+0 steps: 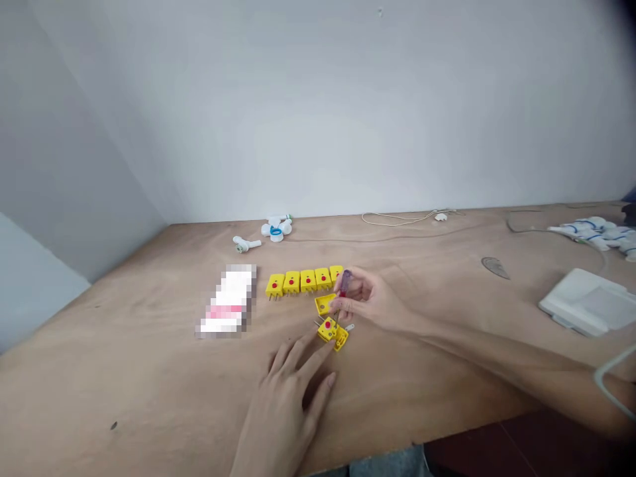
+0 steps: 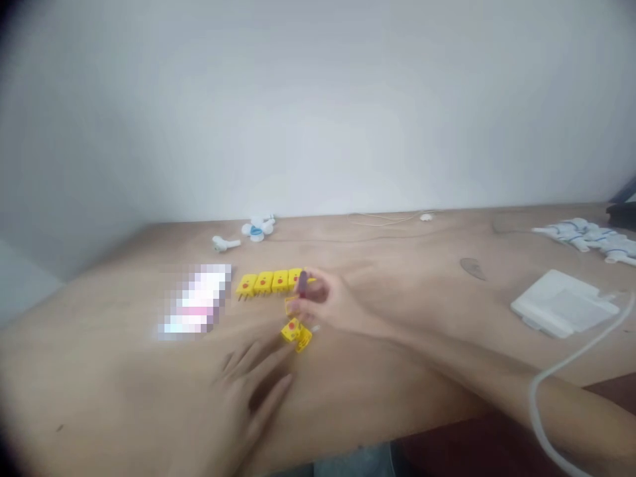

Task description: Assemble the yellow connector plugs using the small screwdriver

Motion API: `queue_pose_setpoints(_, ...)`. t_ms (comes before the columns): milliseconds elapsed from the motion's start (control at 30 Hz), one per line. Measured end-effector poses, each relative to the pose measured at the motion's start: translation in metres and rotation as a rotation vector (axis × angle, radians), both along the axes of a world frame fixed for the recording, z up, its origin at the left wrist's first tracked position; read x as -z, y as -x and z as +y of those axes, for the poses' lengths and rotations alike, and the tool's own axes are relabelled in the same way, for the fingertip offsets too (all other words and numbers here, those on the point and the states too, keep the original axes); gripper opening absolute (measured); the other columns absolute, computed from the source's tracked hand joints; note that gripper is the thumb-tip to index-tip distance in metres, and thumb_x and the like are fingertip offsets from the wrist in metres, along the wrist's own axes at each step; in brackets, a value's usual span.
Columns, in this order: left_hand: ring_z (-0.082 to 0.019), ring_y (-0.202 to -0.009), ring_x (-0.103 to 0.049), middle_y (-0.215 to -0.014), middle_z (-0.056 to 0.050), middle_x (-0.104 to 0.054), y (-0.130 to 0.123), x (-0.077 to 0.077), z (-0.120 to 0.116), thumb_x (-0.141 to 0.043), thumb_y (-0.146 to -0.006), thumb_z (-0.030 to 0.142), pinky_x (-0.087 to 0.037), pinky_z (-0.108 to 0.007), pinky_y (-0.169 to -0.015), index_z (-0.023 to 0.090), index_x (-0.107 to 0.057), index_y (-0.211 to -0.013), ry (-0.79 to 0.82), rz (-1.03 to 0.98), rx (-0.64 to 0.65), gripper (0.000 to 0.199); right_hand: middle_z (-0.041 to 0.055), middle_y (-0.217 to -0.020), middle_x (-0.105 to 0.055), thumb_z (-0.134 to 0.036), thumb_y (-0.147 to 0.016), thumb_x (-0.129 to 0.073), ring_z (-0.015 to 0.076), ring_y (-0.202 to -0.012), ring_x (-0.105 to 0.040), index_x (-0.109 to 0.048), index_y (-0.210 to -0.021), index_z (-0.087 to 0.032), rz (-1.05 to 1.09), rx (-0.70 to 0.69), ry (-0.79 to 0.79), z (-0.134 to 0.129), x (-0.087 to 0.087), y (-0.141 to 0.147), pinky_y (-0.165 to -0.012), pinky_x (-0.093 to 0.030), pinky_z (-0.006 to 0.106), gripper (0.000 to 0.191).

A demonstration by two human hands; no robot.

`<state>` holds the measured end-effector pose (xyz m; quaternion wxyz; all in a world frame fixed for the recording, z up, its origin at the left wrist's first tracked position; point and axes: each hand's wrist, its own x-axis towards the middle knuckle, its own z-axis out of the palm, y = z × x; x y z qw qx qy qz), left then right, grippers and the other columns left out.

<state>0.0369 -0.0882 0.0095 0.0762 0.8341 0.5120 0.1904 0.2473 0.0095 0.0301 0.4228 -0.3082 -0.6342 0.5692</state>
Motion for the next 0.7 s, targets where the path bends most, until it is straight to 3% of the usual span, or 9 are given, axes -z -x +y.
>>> queue_pose_setpoints(167,-0.031,-0.119,-0.062,-0.138,-0.002,-0.064,0.0,0.002,-0.001,-0.054,-0.096,0.026,-0.055,-0.054,-0.097,0.032,-0.066,-0.129,-0.034,-0.017,0.002,0.036,0.0062,-0.095,-0.077,-0.043,-0.092,-0.068,0.0169,-0.073,-0.074,-0.069,-0.111,-0.019,-0.062,-0.098,-0.068,-0.003,0.002,-0.007,-0.068,-0.062,0.03,0.031)
queue_pose_setpoints(300,-0.031,-0.118,-0.062,-0.138,-0.002,-0.063,0.0,0.004,-0.002,-0.055,-0.095,0.025,-0.054,-0.051,-0.098,0.032,-0.066,-0.129,-0.039,-0.017,-0.003,0.036,0.0052,-0.086,-0.078,-0.04,-0.085,-0.076,0.0202,-0.074,-0.075,-0.07,-0.096,-0.019,-0.022,0.036,-0.015,-0.005,0.01,-0.003,-0.067,-0.063,0.032,0.025)
queue_pose_setpoints(400,-0.031,-0.118,-0.062,-0.138,-0.003,-0.064,0.0,0.005,-0.001,-0.056,-0.095,0.026,-0.055,-0.05,-0.097,0.032,-0.066,-0.13,-0.058,-0.017,-0.006,0.037,0.0016,-0.079,-0.076,-0.037,-0.078,-0.083,0.0203,-0.071,-0.075,-0.068,-0.102,-0.02,0.024,0.115,0.018,-0.004,0.013,0.002,-0.063,-0.064,0.031,0.032)
queue_pose_setpoints(600,-0.03,-0.119,-0.061,-0.137,-0.001,-0.064,0.001,0.007,-0.001,-0.055,-0.095,0.027,-0.055,-0.049,-0.096,0.033,-0.063,-0.132,-0.078,-0.015,0.0,0.038,0.004,-0.092,-0.076,-0.039,-0.09,-0.071,0.0145,-0.064,-0.072,-0.064,-0.116,-0.02,-0.002,0.015,-0.039,-0.005,0.012,-0.007,-0.062,-0.061,0.028,0.033)
queue_pose_setpoints(700,-0.031,-0.119,-0.061,-0.138,-0.002,-0.063,0.001,0.006,-0.002,-0.055,-0.096,0.027,-0.055,-0.049,-0.097,0.033,-0.063,-0.132,-0.076,-0.019,-0.001,0.037,0.0079,-0.1,-0.076,-0.039,-0.092,-0.069,0.0154,-0.07,-0.073,-0.066,-0.118,-0.018,0.013,-0.013,-0.054,-0.007,0.01,-0.01,-0.066,-0.062,0.029,0.034)
